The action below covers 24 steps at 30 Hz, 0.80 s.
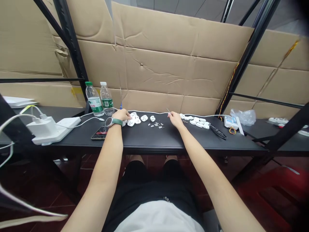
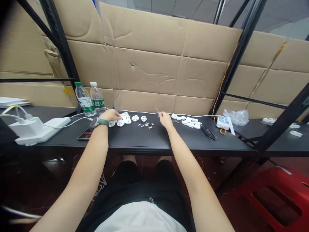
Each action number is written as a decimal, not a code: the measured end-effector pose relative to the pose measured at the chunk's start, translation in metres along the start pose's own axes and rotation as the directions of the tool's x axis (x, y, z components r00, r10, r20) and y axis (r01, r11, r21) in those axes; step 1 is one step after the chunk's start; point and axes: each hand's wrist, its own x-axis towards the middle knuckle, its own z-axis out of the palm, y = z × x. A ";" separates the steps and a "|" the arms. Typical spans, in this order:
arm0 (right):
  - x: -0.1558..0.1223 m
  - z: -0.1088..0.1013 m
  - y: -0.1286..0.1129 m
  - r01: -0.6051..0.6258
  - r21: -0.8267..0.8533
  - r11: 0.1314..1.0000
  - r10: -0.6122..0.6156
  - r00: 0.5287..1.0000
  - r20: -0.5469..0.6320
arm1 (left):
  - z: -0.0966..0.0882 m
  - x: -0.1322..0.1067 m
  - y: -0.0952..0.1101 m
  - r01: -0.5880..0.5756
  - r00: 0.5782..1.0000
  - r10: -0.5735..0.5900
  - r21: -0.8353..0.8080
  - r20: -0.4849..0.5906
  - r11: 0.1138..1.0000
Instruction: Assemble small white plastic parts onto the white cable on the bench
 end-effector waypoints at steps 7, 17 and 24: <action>0.001 0.001 0.002 -0.004 -0.002 1.000 0.004 1.000 0.000 | -0.001 0.003 -0.005 -0.036 0.996 0.030 0.076 0.082 0.996; 0.001 0.001 0.002 0.010 -0.014 1.000 -0.009 1.000 0.006 | -0.005 -0.001 -0.001 -0.071 0.983 0.061 0.052 0.175 0.996; 0.003 0.002 0.004 0.026 0.003 1.000 -0.026 1.000 -0.010 | -0.005 0.001 -0.006 -0.048 0.995 0.049 -0.021 0.084 0.999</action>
